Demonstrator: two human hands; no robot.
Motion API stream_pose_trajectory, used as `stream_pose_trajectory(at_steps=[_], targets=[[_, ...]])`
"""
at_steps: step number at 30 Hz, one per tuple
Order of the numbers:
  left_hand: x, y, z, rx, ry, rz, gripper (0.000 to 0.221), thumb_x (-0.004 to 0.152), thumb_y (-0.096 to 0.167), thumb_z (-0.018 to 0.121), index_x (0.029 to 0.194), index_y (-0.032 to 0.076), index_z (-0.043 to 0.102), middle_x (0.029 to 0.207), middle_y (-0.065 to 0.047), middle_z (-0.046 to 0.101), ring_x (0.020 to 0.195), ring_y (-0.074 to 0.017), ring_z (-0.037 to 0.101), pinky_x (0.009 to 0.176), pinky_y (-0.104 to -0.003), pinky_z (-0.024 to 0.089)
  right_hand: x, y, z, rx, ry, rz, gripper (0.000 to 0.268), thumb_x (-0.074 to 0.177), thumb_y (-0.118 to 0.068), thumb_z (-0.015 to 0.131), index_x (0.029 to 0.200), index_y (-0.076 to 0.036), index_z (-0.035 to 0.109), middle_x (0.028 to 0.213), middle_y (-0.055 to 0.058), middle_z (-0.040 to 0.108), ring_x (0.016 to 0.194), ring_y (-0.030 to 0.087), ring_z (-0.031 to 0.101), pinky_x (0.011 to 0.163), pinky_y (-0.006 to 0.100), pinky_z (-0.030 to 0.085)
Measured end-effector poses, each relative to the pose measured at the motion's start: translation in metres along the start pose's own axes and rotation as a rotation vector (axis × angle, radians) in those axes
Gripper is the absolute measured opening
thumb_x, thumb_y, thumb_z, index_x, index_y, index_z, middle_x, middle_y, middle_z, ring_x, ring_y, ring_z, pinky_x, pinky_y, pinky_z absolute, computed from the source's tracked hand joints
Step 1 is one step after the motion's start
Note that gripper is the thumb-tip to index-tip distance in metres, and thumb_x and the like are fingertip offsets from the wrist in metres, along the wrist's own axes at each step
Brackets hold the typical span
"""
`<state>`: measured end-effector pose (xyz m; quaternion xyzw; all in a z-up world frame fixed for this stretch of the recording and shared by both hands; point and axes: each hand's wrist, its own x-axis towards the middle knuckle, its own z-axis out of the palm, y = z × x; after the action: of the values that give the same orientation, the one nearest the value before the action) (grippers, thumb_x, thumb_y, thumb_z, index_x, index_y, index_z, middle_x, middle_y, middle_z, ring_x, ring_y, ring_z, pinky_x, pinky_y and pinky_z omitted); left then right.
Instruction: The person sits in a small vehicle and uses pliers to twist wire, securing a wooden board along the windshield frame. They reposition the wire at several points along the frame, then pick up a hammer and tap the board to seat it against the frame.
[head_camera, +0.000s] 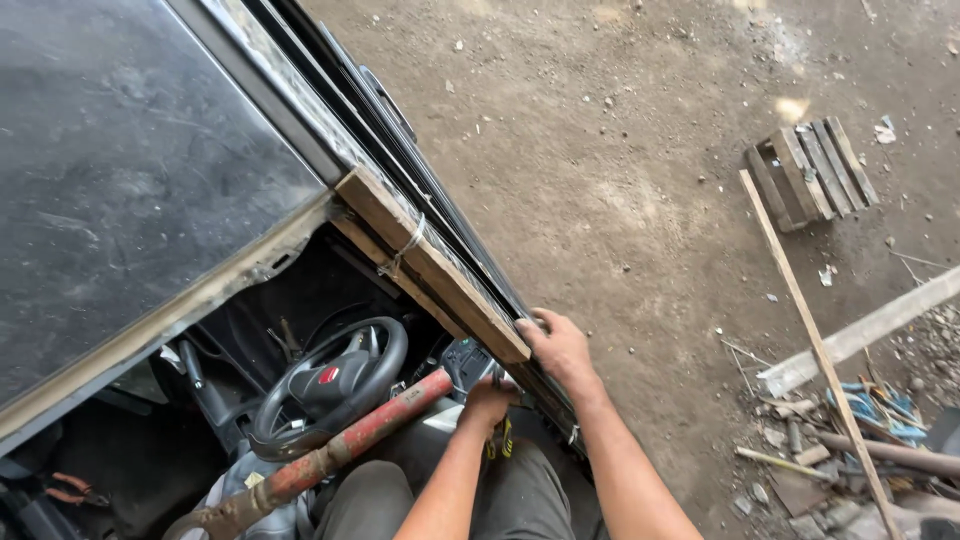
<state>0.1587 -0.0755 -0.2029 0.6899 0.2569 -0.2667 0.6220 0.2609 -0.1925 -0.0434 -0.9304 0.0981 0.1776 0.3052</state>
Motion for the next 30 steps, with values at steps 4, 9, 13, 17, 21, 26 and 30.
stream_pose_trajectory(at_steps=[4,9,13,17,21,26,30], targets=[[0.015,-0.015,0.000,-0.033,0.024,-0.024,0.014,0.079,0.016,0.079,0.091,0.007,0.076,0.080,-0.004,0.075,0.075,-0.0163,0.069,0.071,-0.035,0.053,0.034,0.010,0.031,0.325,-0.042,-0.114,0.037,0.092,-0.039,0.071,0.117,-0.012,0.076,0.099,0.009,0.082,0.087,0.015,0.075,0.081,0.029,0.058],[0.020,-0.017,-0.006,-0.109,0.004,0.047,0.011,0.080,0.012,0.075,0.085,0.003,0.073,0.073,-0.005,0.069,0.066,-0.0154,0.060,0.062,-0.035,0.048,0.014,-0.012,0.027,0.306,0.153,-0.143,0.037,0.092,-0.038,0.071,0.114,-0.010,0.074,0.093,0.011,0.079,0.084,0.021,0.075,0.077,0.032,0.058],[0.005,0.004,-0.018,-0.368,-0.041,-0.088,0.007,0.082,0.010,0.068,0.084,0.006,0.074,0.070,-0.003,0.069,0.062,-0.0170,0.061,0.058,-0.035,0.048,0.013,-0.013,0.026,0.120,0.318,-0.181,0.037,0.093,-0.042,0.070,0.112,-0.010,0.070,0.096,0.014,0.075,0.089,0.032,0.074,0.078,0.041,0.057],[0.022,-0.010,-0.011,-0.442,-0.007,-0.090,0.008,0.083,0.008,0.068,0.083,0.002,0.073,0.071,-0.006,0.067,0.061,-0.0185,0.056,0.054,-0.036,0.044,0.025,-0.009,0.023,-0.064,0.283,-0.229,0.030,0.098,-0.044,0.063,0.102,-0.016,0.074,0.099,0.013,0.074,0.094,0.036,0.070,0.081,0.046,0.055],[0.047,-0.009,-0.004,-0.629,-0.096,0.088,0.014,0.082,0.007,0.069,0.093,0.003,0.077,0.085,-0.004,0.074,0.072,-0.0134,0.064,0.062,-0.028,0.051,0.026,-0.026,-0.001,-0.105,0.125,-0.124,0.035,0.095,-0.049,0.062,0.101,-0.017,0.073,0.095,0.011,0.075,0.094,0.034,0.070,0.081,0.046,0.054],[0.027,-0.005,-0.047,-0.665,-0.138,-0.021,0.015,0.084,0.019,0.068,0.087,0.004,0.069,0.075,-0.007,0.066,0.059,-0.0174,0.055,0.048,-0.035,0.045,0.032,-0.037,-0.015,-0.114,0.053,-0.017,0.038,0.095,-0.051,0.061,0.104,-0.016,0.073,0.091,0.013,0.074,0.090,0.034,0.070,0.080,0.045,0.054],[0.009,-0.001,-0.054,-0.690,-0.111,-0.171,0.012,0.080,0.015,0.067,0.084,0.004,0.068,0.070,-0.008,0.060,0.052,-0.0224,0.055,0.043,-0.039,0.047,0.044,-0.026,-0.015,-0.102,0.003,-0.006,0.039,0.093,-0.054,0.062,0.103,-0.018,0.073,0.089,0.011,0.075,0.086,0.030,0.072,0.079,0.044,0.055]])
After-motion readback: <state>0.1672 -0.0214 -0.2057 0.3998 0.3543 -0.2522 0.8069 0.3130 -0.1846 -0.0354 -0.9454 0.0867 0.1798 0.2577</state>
